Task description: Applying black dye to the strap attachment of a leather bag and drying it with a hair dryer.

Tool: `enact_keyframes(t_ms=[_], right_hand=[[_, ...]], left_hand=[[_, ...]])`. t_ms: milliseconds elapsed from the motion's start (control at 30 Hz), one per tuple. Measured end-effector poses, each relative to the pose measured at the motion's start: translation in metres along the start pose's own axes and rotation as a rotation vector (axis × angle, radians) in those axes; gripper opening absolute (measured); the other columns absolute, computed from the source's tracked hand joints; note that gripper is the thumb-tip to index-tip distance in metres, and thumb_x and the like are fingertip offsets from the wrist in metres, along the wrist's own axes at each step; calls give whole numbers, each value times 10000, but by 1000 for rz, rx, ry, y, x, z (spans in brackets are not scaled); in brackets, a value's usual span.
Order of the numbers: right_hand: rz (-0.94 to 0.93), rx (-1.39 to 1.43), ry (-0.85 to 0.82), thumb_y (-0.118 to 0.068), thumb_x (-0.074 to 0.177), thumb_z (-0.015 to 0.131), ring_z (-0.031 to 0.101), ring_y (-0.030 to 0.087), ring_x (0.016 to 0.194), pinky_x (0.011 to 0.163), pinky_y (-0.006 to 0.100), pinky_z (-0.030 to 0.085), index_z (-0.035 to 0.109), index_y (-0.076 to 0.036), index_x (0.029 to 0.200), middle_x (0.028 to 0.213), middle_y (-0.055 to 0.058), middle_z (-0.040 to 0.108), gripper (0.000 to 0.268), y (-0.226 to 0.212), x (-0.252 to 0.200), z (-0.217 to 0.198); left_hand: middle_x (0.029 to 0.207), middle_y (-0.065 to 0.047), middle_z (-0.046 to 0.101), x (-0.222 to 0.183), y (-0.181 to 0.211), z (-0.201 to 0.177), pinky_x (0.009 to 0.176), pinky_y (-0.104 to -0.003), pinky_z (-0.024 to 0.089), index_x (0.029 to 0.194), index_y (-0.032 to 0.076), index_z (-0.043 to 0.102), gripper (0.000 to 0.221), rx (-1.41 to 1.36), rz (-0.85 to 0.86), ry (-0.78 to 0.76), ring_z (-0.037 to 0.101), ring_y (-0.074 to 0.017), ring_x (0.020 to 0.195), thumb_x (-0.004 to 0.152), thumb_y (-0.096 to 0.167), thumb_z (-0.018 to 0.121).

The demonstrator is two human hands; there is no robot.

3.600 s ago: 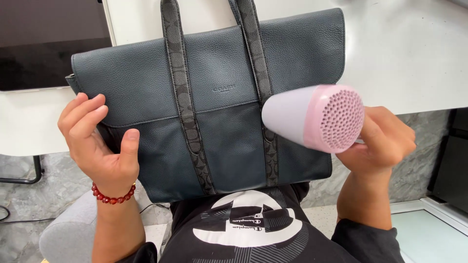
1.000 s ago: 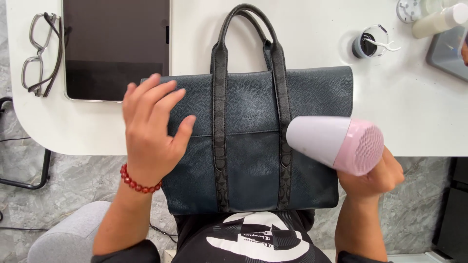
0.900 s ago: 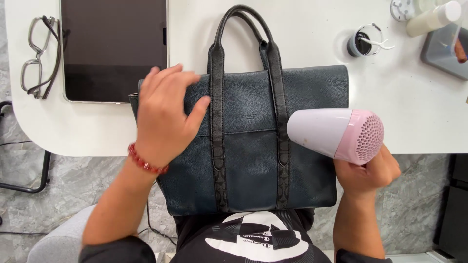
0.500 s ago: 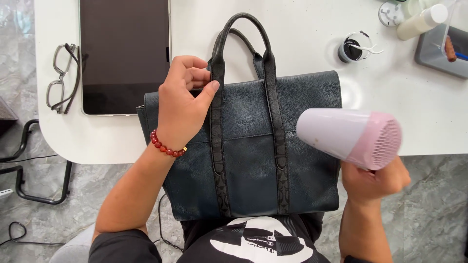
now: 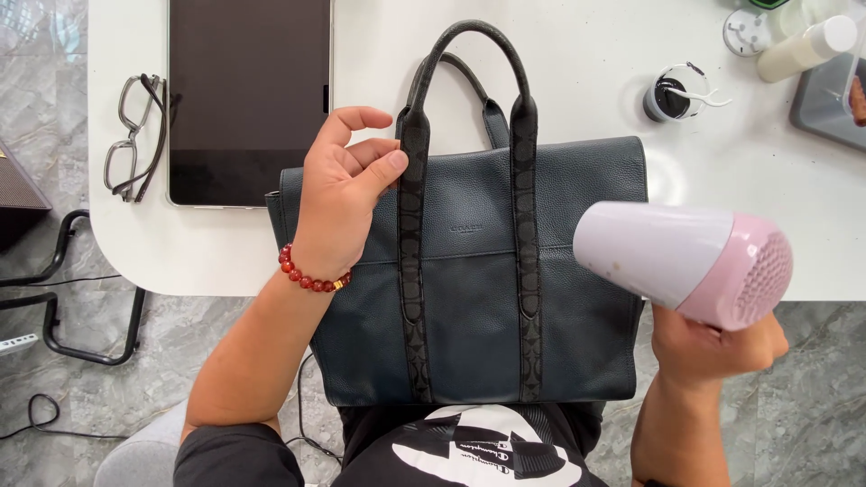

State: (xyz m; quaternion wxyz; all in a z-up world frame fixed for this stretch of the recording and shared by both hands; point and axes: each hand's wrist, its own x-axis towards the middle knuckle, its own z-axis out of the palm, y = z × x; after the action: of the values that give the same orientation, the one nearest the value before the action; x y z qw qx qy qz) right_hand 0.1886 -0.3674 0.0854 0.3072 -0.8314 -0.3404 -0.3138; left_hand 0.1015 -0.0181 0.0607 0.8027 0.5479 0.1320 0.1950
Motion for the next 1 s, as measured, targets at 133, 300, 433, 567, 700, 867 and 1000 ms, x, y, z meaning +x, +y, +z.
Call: enact_keyframes(t_ms=[133,300,433,567,700,867,1000], right_hand=[[-69,-59,-35,-106,989,832,788,252,979,840,298,600,730,134,1208,1102,199,775,341,13,-17,-3],[-85,-95,-20,-164,990,832,779,239,909,780,295,591,746,124,1163,1036,186,775,347,26,-35,-2],[-106,-125,-11,-221,992,830,770,226,840,720,294,581,762,113,1118,970,173,775,365,31,-42,0],[-120,-139,-1,-235,996,817,767,225,852,734,295,588,755,115,1104,974,168,768,371,25,-38,0],[-120,-126,10,-238,1027,836,768,233,871,756,301,595,747,117,1095,989,168,764,373,26,-42,0],[-88,-111,15,-232,1018,816,776,229,886,782,300,601,755,107,1097,1001,157,771,353,33,-55,-2],[-57,-140,-3,-236,967,798,767,236,943,800,329,605,726,60,1156,1064,136,757,358,45,-50,-9]], left_hand=[[995,-96,727,-5,2,1,690,-204,487,1284,20,511,314,-103,-60,-40,620,-72,810,997,-19,633],[1054,-59,655,-22,3,5,731,-202,477,1274,32,508,287,-184,-24,-97,577,-58,872,1008,-22,600],[1085,-50,616,-37,2,8,913,-243,511,1241,26,510,254,-52,154,-196,584,-86,991,1013,-32,606],[1073,-56,614,-49,2,10,894,-250,511,1200,14,538,215,6,187,-227,570,-90,955,1000,-18,610],[1084,-82,605,-53,5,14,899,-258,507,1192,16,542,195,94,296,-285,565,-110,946,1012,9,617],[1127,-87,617,-52,11,22,898,-258,547,1183,33,539,236,200,388,-351,614,-135,1002,1004,120,665],[1077,-63,661,-53,12,27,881,-256,558,1168,53,563,341,300,410,-374,651,-125,951,959,245,753]])
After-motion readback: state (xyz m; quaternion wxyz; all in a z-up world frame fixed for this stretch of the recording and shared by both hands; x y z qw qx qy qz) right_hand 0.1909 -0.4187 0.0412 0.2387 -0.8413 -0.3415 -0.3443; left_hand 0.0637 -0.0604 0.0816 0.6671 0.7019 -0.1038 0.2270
